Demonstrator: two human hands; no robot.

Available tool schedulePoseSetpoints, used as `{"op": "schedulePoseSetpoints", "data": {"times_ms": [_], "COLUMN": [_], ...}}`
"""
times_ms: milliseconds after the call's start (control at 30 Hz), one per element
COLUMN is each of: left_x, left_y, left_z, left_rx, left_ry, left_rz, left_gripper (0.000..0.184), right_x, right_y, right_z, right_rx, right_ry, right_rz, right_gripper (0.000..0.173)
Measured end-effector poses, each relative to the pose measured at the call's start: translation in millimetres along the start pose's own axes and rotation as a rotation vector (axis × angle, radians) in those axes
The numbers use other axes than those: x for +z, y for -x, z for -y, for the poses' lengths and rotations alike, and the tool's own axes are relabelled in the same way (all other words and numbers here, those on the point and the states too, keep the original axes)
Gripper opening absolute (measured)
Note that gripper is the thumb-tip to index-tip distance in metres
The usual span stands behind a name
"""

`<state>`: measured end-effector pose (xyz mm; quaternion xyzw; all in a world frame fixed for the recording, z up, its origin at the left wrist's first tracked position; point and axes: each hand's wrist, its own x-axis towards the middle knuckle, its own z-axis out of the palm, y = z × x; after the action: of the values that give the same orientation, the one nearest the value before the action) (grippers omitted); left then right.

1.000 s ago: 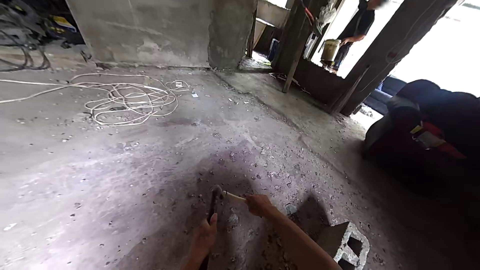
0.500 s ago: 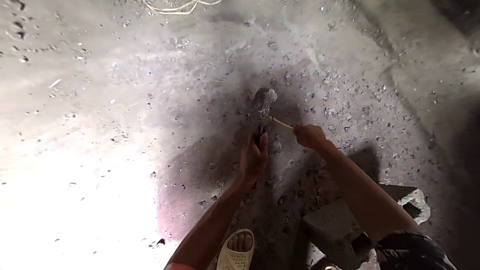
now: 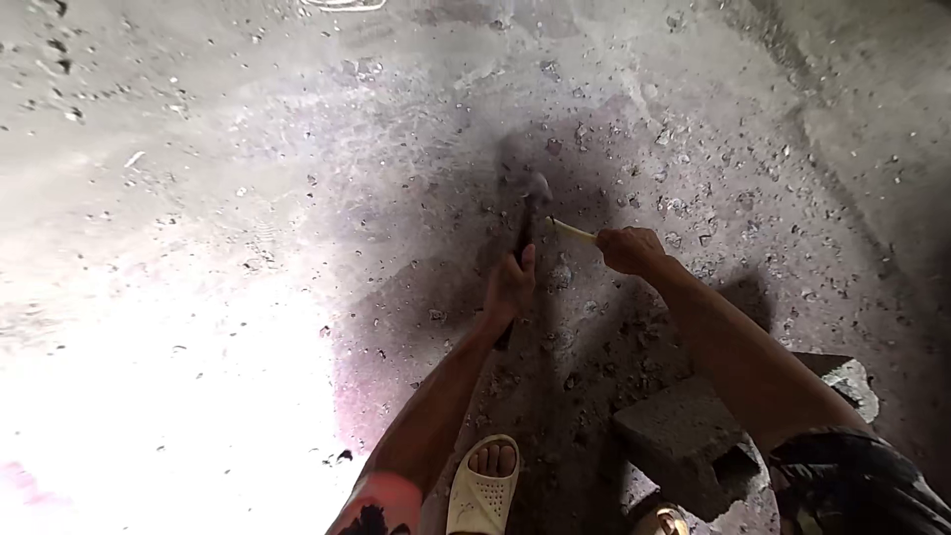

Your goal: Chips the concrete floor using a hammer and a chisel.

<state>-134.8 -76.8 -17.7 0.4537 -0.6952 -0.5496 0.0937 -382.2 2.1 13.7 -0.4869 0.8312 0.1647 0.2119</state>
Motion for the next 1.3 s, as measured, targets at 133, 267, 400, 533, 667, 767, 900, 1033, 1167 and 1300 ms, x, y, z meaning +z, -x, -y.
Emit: {"op": "schedulePoseSetpoints", "data": {"times_ms": [133,267,400,533,667,767,900,1033,1167,1300], "left_x": [-2.5,-6.1,-12.6,-13.5,-9.6,-21.6,-22.9,-2.8,-12.6,-9.1], "left_y": [13.9,45.8,45.4,40.4,1.0,-10.7,15.7,-9.7,-22.4,-4.3], "left_z": [6.3,-2.9,-8.0,-7.4,4.7,-7.0,-18.2,-1.8,-12.8,-26.1], "left_rx": [-0.034,0.04,0.102,0.114,0.011,-0.023,0.086,0.046,-0.042,0.064], "left_ry": [-0.039,0.057,0.099,0.075,-0.113,-0.132,0.001,0.006,-0.018,0.037], "left_rz": [0.032,-0.033,-0.075,-0.095,0.037,0.051,-0.11,-0.031,0.03,-0.124], "left_gripper": [0.067,0.064,0.062,0.061,0.059,0.058,0.056,0.053,0.057,0.052], "right_x": [-0.2,8.0,13.9,1.9,-7.0,-11.3,-13.8,-11.0,-11.1,-4.7], "right_y": [-0.4,-4.5,-12.5,-15.1,-16.4,-20.5,-25.5,-28.0,-29.8,-32.3], "right_z": [-10.9,-10.2,2.8,2.6,3.5,-3.9,-3.5,-12.6,-25.1,-29.7], "right_rx": [-0.006,-0.032,-0.002,-0.023,-0.047,-0.059,-0.047,-0.06,-0.078,-0.079], "right_ry": [0.028,-0.121,-0.177,-0.088,-0.038,-0.015,0.009,-0.035,-0.067,-0.094], "right_rz": [-0.022,-0.032,-0.014,0.01,0.015,0.009,0.047,0.029,0.026,0.058], "right_gripper": [0.035,0.04,0.043,0.042,0.04,0.04,0.042,0.041,0.04,0.042]}}
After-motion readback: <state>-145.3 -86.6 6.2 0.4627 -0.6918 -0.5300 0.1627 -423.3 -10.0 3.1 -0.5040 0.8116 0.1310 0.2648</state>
